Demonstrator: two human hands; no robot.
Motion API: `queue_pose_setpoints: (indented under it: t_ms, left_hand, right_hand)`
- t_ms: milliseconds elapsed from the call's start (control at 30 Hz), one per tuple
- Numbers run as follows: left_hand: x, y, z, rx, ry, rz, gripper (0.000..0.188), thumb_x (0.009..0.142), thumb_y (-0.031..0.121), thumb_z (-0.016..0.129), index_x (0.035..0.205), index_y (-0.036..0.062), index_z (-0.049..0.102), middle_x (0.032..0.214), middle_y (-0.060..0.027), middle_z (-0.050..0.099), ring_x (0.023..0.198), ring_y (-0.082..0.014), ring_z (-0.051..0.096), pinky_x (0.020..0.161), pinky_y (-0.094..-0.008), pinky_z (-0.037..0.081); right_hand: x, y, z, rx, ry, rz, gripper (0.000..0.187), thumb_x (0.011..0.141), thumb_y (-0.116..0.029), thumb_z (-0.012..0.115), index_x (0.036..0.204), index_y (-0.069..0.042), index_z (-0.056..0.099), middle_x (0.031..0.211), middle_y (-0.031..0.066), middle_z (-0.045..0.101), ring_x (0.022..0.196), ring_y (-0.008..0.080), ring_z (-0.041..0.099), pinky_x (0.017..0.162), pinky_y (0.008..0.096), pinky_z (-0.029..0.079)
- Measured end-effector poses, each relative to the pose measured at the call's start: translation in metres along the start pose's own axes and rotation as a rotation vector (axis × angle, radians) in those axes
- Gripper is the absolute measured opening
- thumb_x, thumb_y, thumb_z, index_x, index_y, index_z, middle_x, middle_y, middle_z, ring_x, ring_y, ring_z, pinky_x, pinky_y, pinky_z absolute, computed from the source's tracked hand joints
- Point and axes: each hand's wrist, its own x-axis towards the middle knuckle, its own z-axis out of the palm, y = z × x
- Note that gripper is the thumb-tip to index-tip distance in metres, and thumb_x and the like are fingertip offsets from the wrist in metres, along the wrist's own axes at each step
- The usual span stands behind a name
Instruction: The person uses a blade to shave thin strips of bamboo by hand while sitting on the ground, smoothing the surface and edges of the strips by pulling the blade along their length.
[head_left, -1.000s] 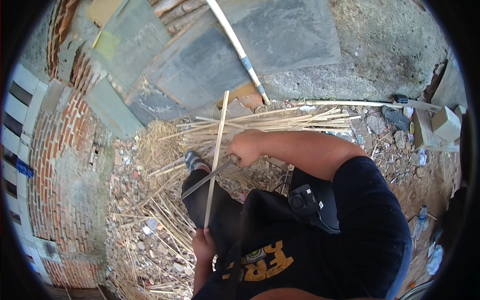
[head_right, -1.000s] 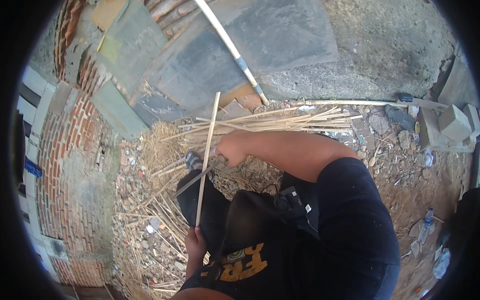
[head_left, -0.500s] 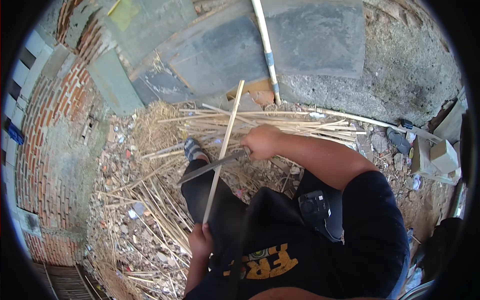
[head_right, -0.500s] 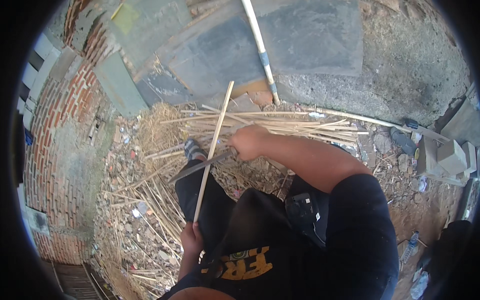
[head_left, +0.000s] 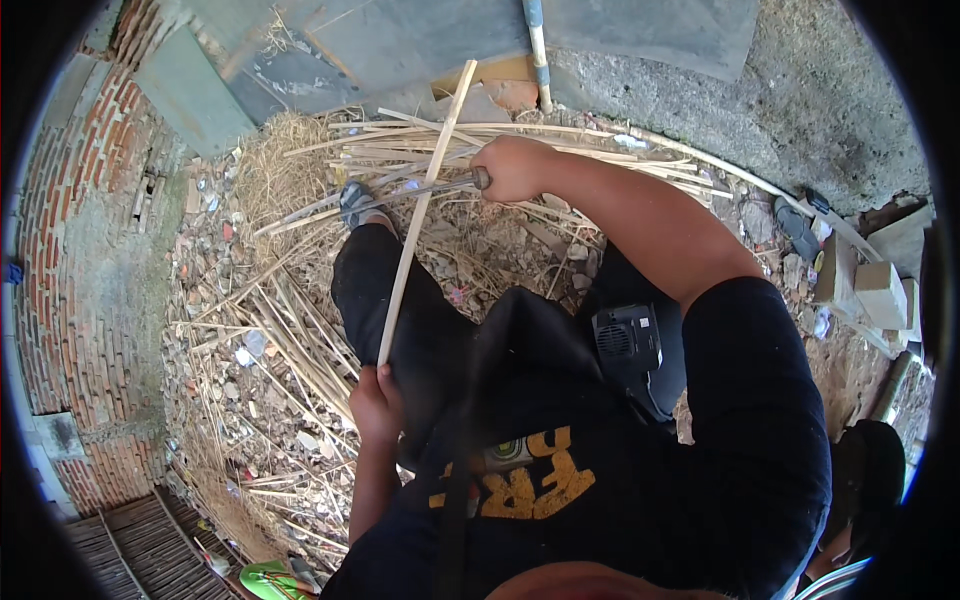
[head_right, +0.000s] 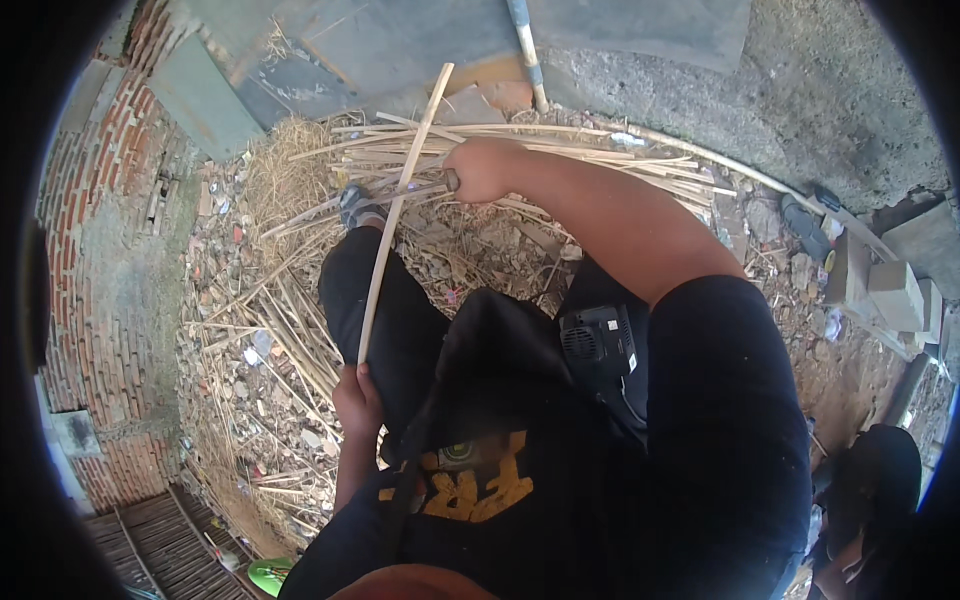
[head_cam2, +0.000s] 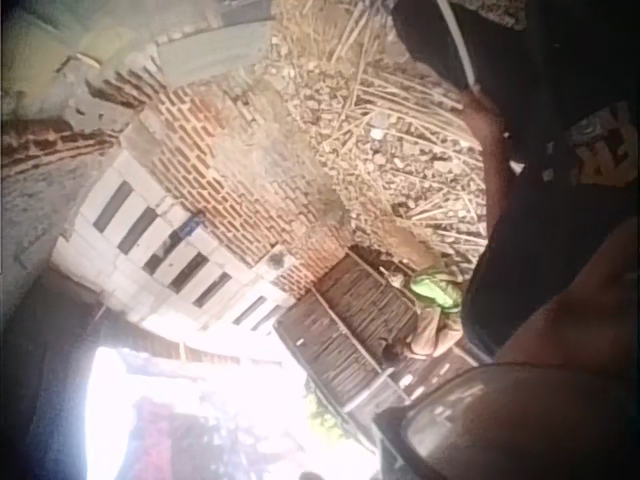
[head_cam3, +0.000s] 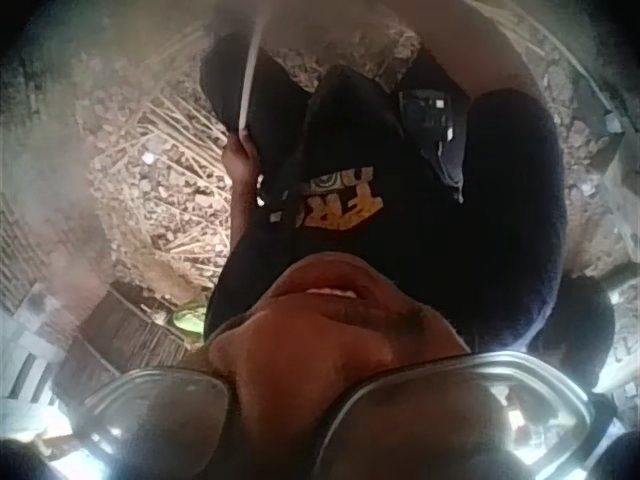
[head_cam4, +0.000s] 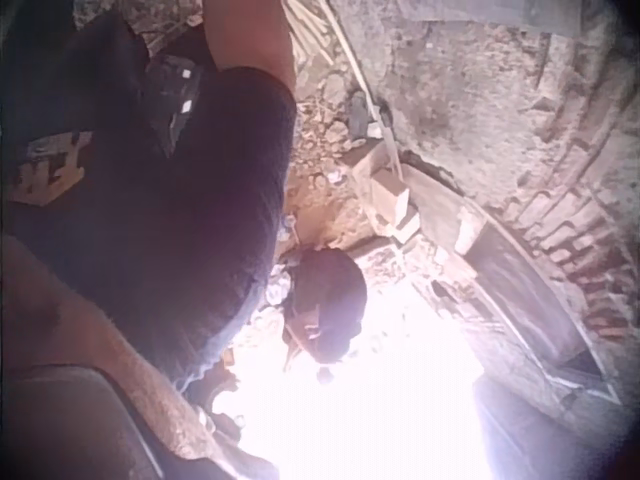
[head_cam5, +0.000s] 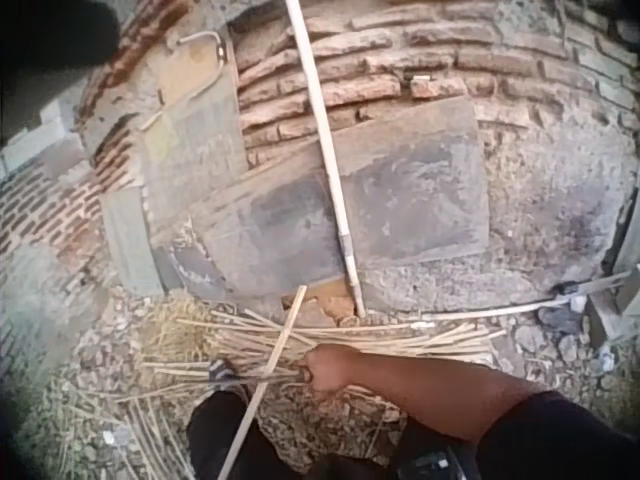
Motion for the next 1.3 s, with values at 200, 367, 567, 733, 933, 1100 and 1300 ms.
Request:
queue_pose_setpoints:
  t_ms: [200, 367, 567, 733, 933, 1100, 1300]
  left_hand:
    - [-0.005, -0.007, -0.001, -0.029, 0.001, -0.007, 0.035, 0.102, 0.03, 0.05, 0.08, 0.0032, 0.052, 0.063, -0.0246, 0.058, 0.063, -0.0482, 0.059, 0.054, -0.053, 0.043]
    - [0.002, 0.003, -0.005, -0.038, 0.022, -0.001, 0.034, 0.102, 0.029, 0.05, 0.08, 0.0027, 0.053, 0.062, -0.0234, 0.057, 0.063, -0.0471, 0.059, 0.055, -0.0508, 0.044]
    - [-0.007, -0.012, 0.001, -0.046, 0.044, 0.027, 0.034, 0.102, 0.028, 0.051, 0.079, 0.0026, 0.053, 0.062, -0.0223, 0.058, 0.061, -0.0452, 0.06, 0.054, -0.05, 0.044]
    - [-0.004, -0.003, -0.001, -0.062, 0.042, 0.022, 0.033, 0.101, 0.027, 0.052, 0.079, 0.003, 0.053, 0.062, -0.0227, 0.058, 0.061, -0.0458, 0.059, 0.054, -0.0506, 0.044]
    - [-0.005, -0.009, -0.004, 0.008, 0.025, 0.054, 0.032, 0.101, 0.027, 0.052, 0.079, 0.0029, 0.054, 0.062, -0.0226, 0.057, 0.06, -0.0458, 0.059, 0.054, -0.0507, 0.043]
    - [-0.001, -0.008, -0.007, -0.112, -0.043, 0.02, 0.036, 0.102, 0.028, 0.051, 0.077, 0.0027, 0.052, 0.06, -0.0226, 0.056, 0.059, -0.0462, 0.057, 0.053, -0.0499, 0.042]
    - [0.006, -0.008, -0.014, -0.112, -0.068, 0.081, 0.042, 0.104, 0.032, 0.048, 0.076, 0.0012, 0.05, 0.057, -0.0205, 0.052, 0.054, -0.0409, 0.054, 0.051, -0.047, 0.04]
  right_hand:
    - [-0.008, -0.021, -0.007, 0.024, 0.032, -0.01, 0.02, 0.072, -0.022, 0.067, 0.086, -0.008, 0.068, 0.084, 0.0164, 0.069, 0.084, 0.0373, 0.068, 0.074, 0.0492, 0.053]
    - [0.002, 0.011, 0.002, 0.057, 0.034, 0.032, 0.02, 0.073, -0.024, 0.067, 0.086, -0.009, 0.068, 0.082, 0.0167, 0.068, 0.084, 0.0371, 0.067, 0.075, 0.0493, 0.053]
    - [-0.007, -0.032, -0.012, -0.026, 0.022, 0.021, 0.019, 0.075, -0.02, 0.066, 0.092, -0.013, 0.071, 0.089, 0.0121, 0.071, 0.09, 0.0315, 0.069, 0.08, 0.0458, 0.054]
    - [0.003, 0.007, -0.016, 0.049, 0.116, 0.165, 0.022, 0.077, -0.021, 0.065, 0.097, -0.014, 0.071, 0.096, 0.0125, 0.072, 0.095, 0.0319, 0.069, 0.083, 0.0456, 0.055]
    - [-0.005, 0.003, -0.025, -0.057, 0.103, 0.095, 0.022, 0.077, -0.022, 0.066, 0.096, -0.012, 0.07, 0.092, 0.0134, 0.072, 0.091, 0.0331, 0.069, 0.08, 0.0467, 0.055]
    - [-0.005, -0.01, -0.012, -0.057, 0.042, 0.0, 0.019, 0.075, -0.02, 0.066, 0.091, -0.009, 0.068, 0.088, 0.0133, 0.072, 0.086, 0.0341, 0.069, 0.076, 0.0472, 0.055]
    - [0.014, 0.049, -0.003, 0.114, 0.178, 0.106, 0.023, 0.076, -0.019, 0.065, 0.093, -0.006, 0.069, 0.09, 0.0172, 0.071, 0.088, 0.0346, 0.069, 0.08, 0.045, 0.054]
